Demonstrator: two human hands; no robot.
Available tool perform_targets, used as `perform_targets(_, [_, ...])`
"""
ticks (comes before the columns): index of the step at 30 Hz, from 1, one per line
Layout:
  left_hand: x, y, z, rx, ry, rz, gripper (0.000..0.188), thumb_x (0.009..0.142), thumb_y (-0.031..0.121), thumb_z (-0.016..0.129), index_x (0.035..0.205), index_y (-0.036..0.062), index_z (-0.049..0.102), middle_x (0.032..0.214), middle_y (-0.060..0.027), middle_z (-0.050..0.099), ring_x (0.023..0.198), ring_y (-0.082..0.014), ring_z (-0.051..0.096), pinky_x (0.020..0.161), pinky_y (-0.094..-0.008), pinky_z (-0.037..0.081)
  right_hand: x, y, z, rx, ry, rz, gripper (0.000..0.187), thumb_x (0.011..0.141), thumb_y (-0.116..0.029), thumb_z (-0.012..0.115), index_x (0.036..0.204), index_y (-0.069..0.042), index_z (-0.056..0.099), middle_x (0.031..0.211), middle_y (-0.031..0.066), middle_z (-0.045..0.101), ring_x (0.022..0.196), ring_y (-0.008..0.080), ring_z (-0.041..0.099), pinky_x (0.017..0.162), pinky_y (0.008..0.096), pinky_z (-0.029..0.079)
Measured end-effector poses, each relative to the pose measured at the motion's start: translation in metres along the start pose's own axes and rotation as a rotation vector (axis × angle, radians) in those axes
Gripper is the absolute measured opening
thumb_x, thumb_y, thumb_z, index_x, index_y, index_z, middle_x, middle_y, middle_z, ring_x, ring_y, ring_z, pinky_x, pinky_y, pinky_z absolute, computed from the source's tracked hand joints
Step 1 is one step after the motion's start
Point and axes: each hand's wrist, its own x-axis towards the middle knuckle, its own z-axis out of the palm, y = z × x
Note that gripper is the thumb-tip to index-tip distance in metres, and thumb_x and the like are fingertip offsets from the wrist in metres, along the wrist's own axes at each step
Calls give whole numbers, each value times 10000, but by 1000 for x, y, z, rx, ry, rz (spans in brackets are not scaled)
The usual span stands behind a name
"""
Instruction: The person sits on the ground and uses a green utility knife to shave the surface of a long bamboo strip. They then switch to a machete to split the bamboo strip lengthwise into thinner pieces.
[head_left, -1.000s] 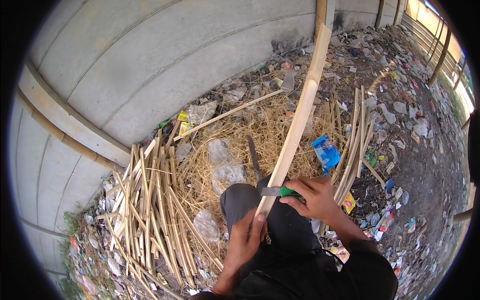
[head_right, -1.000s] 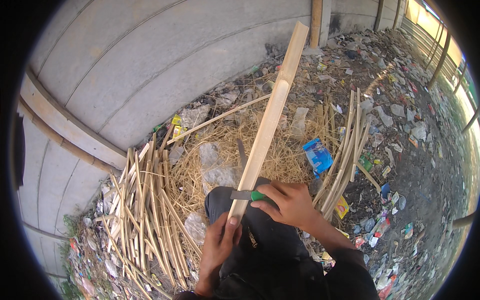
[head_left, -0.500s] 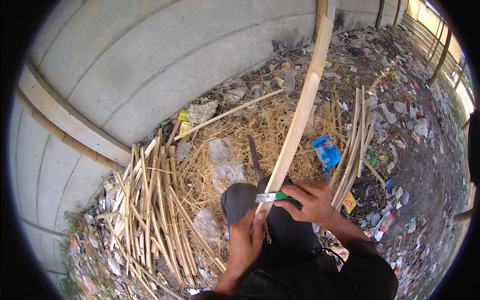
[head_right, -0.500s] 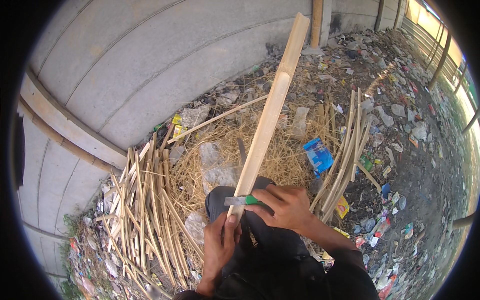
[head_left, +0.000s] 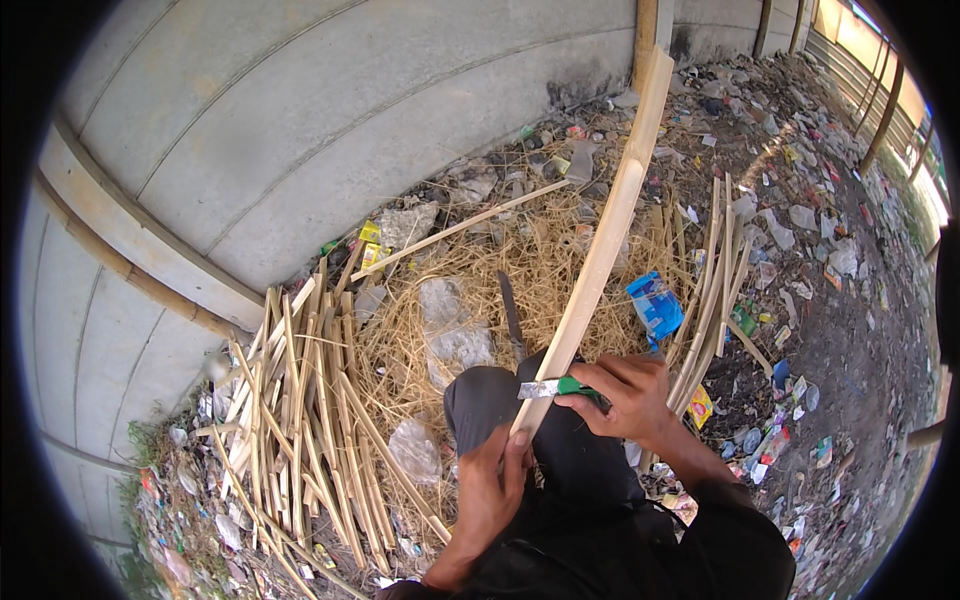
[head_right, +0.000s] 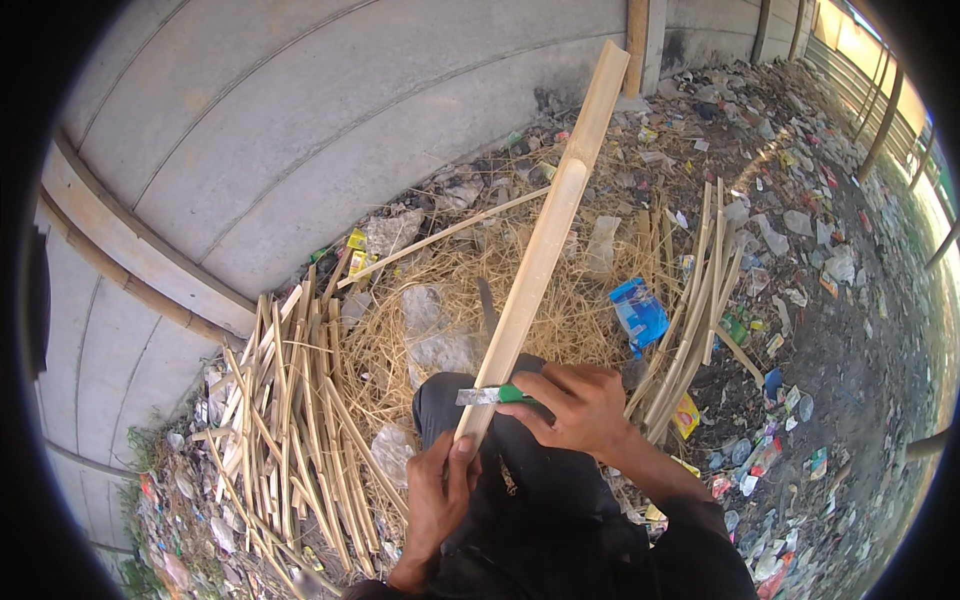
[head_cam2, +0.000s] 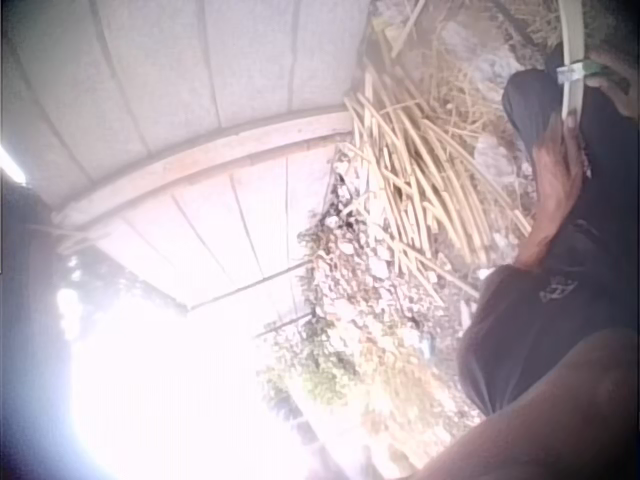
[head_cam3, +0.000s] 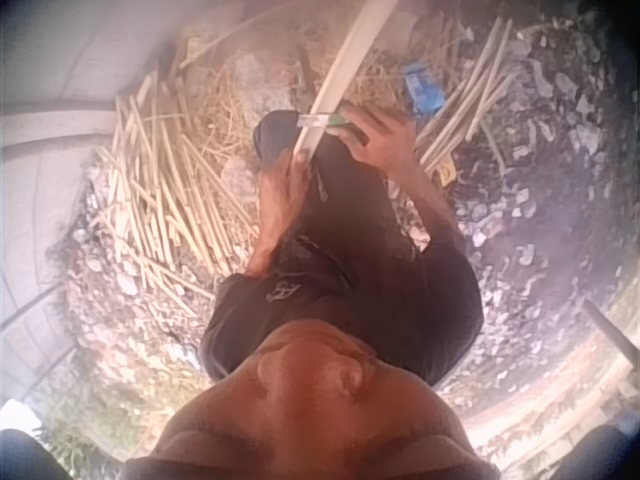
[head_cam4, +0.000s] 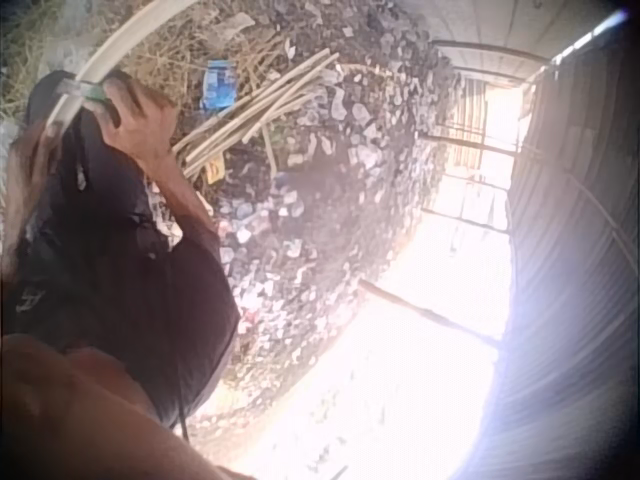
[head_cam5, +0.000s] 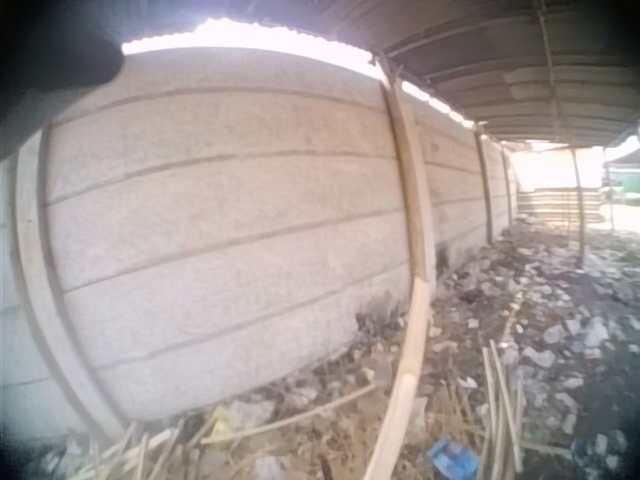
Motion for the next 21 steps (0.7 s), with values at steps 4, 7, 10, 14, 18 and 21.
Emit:
perform_targets(4, [-1, 1, -4, 18, -12, 13, 295, 1131, 199, 514, 958, 7, 656, 642, -106, 617, 543, -281, 661, 547, -394, 493, 2, 2, 2, -9, 54, -1, 325, 829, -441, 868, 952, -177, 726, 652, -21, 569, 501, 178, 585, 482, 326, 454])
perform_targets(7, [-1, -2, -2, -4, 43, 50, 406, 1136, 252, 516, 833, 7, 630, 572, -63, 579, 494, -167, 594, 497, -323, 441, 0, 4, 3, -12, 44, -11, 317, 833, -428, 869, 961, -171, 735, 660, -18, 590, 512, 187, 601, 485, 335, 458])
perform_targets(10, [-5, -6, -3, 38, 31, 62, 403, 1132, 249, 524, 830, 6, 636, 575, -73, 590, 495, -189, 605, 500, -342, 450, 7, 16, 2, -52, 143, 38, 287, 847, -371, 871, 977, -147, 746, 697, 3, 641, 525, 215, 617, 491, 340, 465])
perform_targets(14, [-28, -17, -4, 51, -63, -24, 366, 1121, 231, 544, 853, 6, 652, 604, -104, 616, 519, -245, 637, 524, -376, 475, 25, 81, -26, -85, 403, 391, 204, 967, -251, 785, 994, -51, 759, 705, 66, 660, 513, 149, 556, 490, 316, 402])
perform_targets(18, [-48, -44, -17, 72, -95, -67, 303, 1109, 204, 566, 915, 5, 686, 640, -141, 639, 550, -299, 676, 547, -407, 494, 23, 124, -59, -77, 445, 583, 262, 1040, -274, 709, 1017, -17, 756, 661, 54, 591, 547, 86, 468, 489, 299, 321])
perform_targets(21, [-43, -56, -20, 78, -80, -146, 317, 1112, 218, 565, 919, 0, 691, 625, -129, 627, 535, -252, 656, 542, -387, 486, 11, 93, -43, 16, 305, 462, 274, 1028, -272, 716, 1066, -2, 731, 733, 94, 660, 565, 155, 577, 529, 317, 421])
